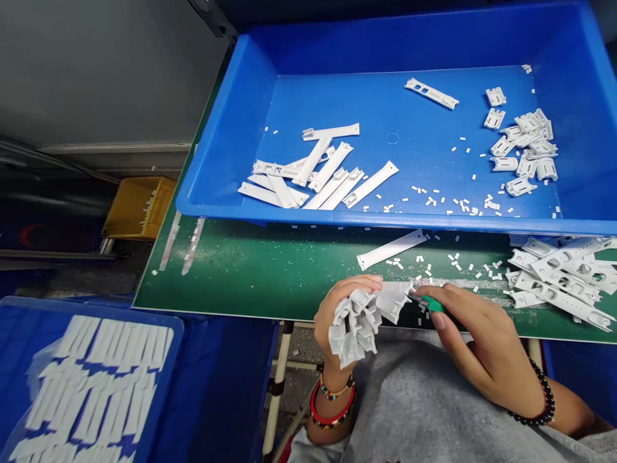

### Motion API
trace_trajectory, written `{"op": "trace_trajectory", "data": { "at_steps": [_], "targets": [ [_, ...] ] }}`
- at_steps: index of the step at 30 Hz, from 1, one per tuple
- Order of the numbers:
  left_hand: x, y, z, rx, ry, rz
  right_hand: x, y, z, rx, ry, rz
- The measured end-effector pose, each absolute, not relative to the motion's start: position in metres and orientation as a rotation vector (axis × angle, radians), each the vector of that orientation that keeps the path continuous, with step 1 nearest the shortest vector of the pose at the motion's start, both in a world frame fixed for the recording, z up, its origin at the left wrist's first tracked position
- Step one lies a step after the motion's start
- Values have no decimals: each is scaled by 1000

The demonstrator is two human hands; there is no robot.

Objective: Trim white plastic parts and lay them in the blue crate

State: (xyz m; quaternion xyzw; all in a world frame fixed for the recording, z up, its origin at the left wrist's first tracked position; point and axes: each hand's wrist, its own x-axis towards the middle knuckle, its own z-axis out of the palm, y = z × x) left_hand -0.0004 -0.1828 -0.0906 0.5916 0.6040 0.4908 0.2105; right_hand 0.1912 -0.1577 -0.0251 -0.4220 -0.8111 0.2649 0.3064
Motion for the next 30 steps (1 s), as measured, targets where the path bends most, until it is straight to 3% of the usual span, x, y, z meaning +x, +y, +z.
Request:
{"op": "trace_trajectory", "data": {
  "at_steps": [5, 22, 30],
  "targets": [
    [0, -182, -91, 1543, 1455, 1557, 192, -158, -24, -1097, -2181, 708],
    [-2, -186, -93, 1589, 1391, 1652, 202, -155, -31, -1257, -2159, 368],
    [-4, -185, -90, 1694, 1422, 1595, 202, -156, -20, -1107, -2118, 698]
  ]
}}
